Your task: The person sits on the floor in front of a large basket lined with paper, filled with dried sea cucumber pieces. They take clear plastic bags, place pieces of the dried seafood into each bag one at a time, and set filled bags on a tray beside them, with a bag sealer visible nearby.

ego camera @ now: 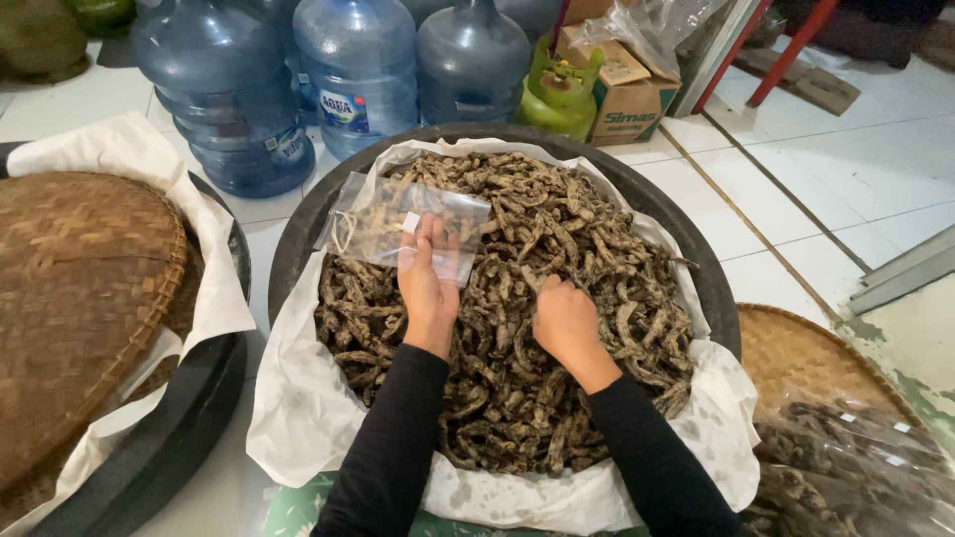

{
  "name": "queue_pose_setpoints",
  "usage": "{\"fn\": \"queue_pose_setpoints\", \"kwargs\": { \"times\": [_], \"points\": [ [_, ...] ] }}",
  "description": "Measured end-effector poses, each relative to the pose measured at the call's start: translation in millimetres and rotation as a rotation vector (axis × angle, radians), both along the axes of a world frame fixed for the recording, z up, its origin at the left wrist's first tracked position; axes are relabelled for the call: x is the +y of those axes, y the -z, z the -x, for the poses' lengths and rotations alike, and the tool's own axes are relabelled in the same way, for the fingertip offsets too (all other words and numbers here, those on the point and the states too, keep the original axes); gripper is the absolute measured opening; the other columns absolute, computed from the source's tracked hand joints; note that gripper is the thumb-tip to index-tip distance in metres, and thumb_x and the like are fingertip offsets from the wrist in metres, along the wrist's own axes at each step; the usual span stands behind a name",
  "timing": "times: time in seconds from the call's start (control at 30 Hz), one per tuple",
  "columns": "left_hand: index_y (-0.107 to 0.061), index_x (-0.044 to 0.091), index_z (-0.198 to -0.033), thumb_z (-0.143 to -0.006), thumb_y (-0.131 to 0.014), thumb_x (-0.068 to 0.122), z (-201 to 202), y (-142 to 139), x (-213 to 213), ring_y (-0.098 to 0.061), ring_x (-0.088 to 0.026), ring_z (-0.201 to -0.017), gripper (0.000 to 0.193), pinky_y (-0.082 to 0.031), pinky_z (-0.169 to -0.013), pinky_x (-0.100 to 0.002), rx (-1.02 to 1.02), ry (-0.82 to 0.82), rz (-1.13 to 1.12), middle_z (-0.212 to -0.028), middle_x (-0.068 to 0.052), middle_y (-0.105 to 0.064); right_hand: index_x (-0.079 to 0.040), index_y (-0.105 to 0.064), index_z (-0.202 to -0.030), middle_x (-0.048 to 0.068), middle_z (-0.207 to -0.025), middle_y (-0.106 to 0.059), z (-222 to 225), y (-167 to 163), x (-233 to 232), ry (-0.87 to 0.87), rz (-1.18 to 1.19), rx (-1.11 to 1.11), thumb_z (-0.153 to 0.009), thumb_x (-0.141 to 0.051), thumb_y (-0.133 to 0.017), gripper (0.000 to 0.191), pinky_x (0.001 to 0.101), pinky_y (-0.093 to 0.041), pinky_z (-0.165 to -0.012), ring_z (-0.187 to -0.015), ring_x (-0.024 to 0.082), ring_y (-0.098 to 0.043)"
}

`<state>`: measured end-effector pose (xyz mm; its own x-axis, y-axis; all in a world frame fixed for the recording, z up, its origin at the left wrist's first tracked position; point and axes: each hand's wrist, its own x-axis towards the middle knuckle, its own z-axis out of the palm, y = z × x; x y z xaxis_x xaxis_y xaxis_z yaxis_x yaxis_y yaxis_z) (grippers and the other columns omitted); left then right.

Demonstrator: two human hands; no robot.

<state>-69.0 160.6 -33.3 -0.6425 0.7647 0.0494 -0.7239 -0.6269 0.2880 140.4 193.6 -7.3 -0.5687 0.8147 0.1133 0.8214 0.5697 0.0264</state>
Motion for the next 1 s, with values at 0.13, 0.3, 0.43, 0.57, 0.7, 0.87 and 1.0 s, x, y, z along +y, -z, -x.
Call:
{"fn": "queue_pose_setpoints", "kwargs": {
  "times": [0.13, 0.3, 0.43, 0.57, 0.7, 0.87, 1.0],
  "points": [
    [-0.040, 0.007, -0.153, -0.111, -0.039, 0.013, 0, 1, -2, -0.060, -0.018, -0.122, 0.043, -0.048, -0.114, -0.044, 0.023, 0.006, 0.055, -0.144, -0.009, -0.058, 0.011, -0.051, -0.117, 0.025, -0.083, -0.066, -18, -25, 14, 0.094, 0.409, 0.177, -0.095, -0.011, -0.063, 0.033, 0.0430, -0.053, -0.057, -0.064, 0.032, -0.065],
    [-0.045, 0.006, -0.149, -0.112, -0.038, 0.012, 3, 0, -1, -0.062, -0.017, -0.117, 0.038, -0.049, -0.111, -0.043, -0.044, 0.009, 0.021, -0.138, -0.007, -0.061, 0.020, -0.045, -0.119, 0.028, -0.097, -0.068, -48, -32, 41, 0.047, 0.855, 0.779, -0.101, -0.012, -0.056, 0.038, 0.0370, -0.063, -0.072, -0.095, 0.018, -0.079],
    [-0.046, 0.007, -0.146, -0.111, -0.038, 0.011, 3, 1, 0, -0.063, -0.015, -0.115, 0.036, -0.049, -0.109, -0.043, -0.050, 0.019, 0.050, -0.136, -0.005, -0.062, 0.001, -0.043, -0.136, 0.018, -0.100, -0.072, -61, -34, 43, 0.169, 0.899, 1.006, -0.094, -0.009, -0.050, 0.043, 0.0391, -0.063, -0.072, -0.083, 0.028, -0.075],
    [-0.047, 0.007, -0.147, -0.110, -0.039, 0.009, 0, 3, 1, -0.063, -0.016, -0.115, 0.038, -0.050, -0.111, -0.042, -0.005, 0.032, 0.012, -0.135, -0.007, -0.062, 0.002, -0.055, -0.128, 0.020, -0.110, -0.066, -66, -42, 34, 0.090, -0.002, 0.550, -0.086, -0.015, -0.071, 0.048, 0.0488, -0.054, -0.083, -0.100, 0.038, -0.066],
    [-0.047, 0.006, -0.146, -0.110, -0.040, 0.009, -3, 4, 2, -0.063, -0.019, -0.115, 0.037, -0.051, -0.108, -0.043, -0.009, 0.060, 0.039, -0.135, -0.010, -0.062, -0.005, -0.067, -0.120, 0.014, -0.123, -0.063, -63, -44, 29, -0.200, 0.262, 0.510, -0.090, -0.012, -0.071, 0.031, 0.0455, -0.052, -0.098, -0.113, 0.033, -0.064],
    [-0.046, 0.006, -0.146, -0.109, -0.040, 0.008, -3, 5, 2, -0.063, -0.019, -0.121, 0.038, -0.053, -0.106, -0.042, -0.005, 0.061, 0.049, -0.137, -0.009, -0.062, -0.008, -0.069, -0.117, 0.012, -0.114, -0.065, -50, -35, 29, -0.226, 0.309, 0.271, -0.084, -0.014, -0.076, 0.034, 0.0469, -0.052, -0.092, -0.107, 0.035, -0.064],
    [-0.045, 0.006, -0.147, -0.109, -0.042, 0.008, -4, 7, 0, -0.061, -0.019, -0.121, 0.038, -0.052, -0.106, -0.042, 0.000, 0.057, 0.047, -0.140, -0.009, -0.060, 0.003, -0.060, -0.094, 0.014, -0.095, -0.061, -43, -32, 24, -0.183, 0.232, 0.163, -0.088, -0.005, -0.072, 0.016, 0.0464, -0.052, -0.086, -0.095, 0.033, -0.064]
  ]
}}
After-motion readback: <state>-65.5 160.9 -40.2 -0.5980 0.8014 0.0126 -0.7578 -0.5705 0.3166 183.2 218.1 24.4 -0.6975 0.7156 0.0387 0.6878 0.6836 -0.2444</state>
